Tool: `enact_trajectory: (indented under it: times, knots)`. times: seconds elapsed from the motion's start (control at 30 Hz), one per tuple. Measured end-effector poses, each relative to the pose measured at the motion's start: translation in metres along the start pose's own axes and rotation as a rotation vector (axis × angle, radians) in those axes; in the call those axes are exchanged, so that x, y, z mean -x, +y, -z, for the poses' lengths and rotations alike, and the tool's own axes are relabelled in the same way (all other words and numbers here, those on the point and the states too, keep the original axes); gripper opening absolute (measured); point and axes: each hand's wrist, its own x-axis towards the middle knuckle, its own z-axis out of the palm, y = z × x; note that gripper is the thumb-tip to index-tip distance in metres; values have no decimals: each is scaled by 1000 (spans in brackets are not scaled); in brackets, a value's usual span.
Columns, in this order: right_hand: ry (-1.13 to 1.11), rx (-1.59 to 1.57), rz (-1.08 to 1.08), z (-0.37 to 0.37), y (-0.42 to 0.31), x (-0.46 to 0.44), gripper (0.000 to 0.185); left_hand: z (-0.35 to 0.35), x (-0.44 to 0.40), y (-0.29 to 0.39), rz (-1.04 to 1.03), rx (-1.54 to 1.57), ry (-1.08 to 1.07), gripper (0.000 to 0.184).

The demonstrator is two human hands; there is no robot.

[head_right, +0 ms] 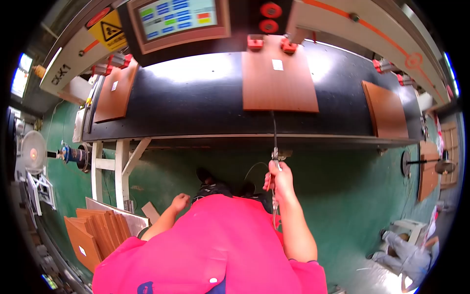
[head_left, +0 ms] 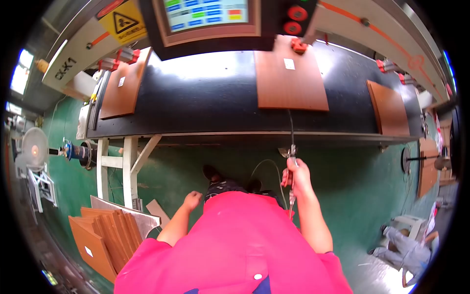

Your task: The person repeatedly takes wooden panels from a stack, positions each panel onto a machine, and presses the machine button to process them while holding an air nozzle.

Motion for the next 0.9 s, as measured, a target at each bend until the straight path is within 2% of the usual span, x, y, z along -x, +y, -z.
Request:
enact_trajectory:
  times: [0.2, 0.33, 0.4, 0.5, 0.57, 0.63, 0.73, 0.83, 0.9]
  knots:
    - [-9, -96, -27, 42, -21, -16, 28, -26, 49, -7, 26, -9, -71, 29]
    - [-8, -191, 22, 53, -21, -30, 27, -23, 66, 19, 36, 12, -6, 29]
    - [-103, -143, -25, 45, -16, -29, 25, -14, 70, 38, -22, 51, 31, 30]
    - [-210, 35, -134, 22, -12, -17, 22, 21, 62, 69, -143, 163, 139, 29]
    - [-144, 22, -91, 18, -7, -21, 21, 50, 69, 112, -215, 255, 228, 25]
    - [-241, -5, -67, 25, 0, -31, 22, 84, 62, 140, -269, 325, 297, 26]
    - [-272, 173, -87, 1, 4, -14, 19, 139, 58, 189, -347, 438, 398, 28]
    - [-333, 289, -116, -17, 20, -3, 20, 201, 45, 240, -510, 621, 507, 25]
    - [-346, 330, -115, -28, 28, -1, 19, 248, 42, 283, -635, 604, 578, 26]
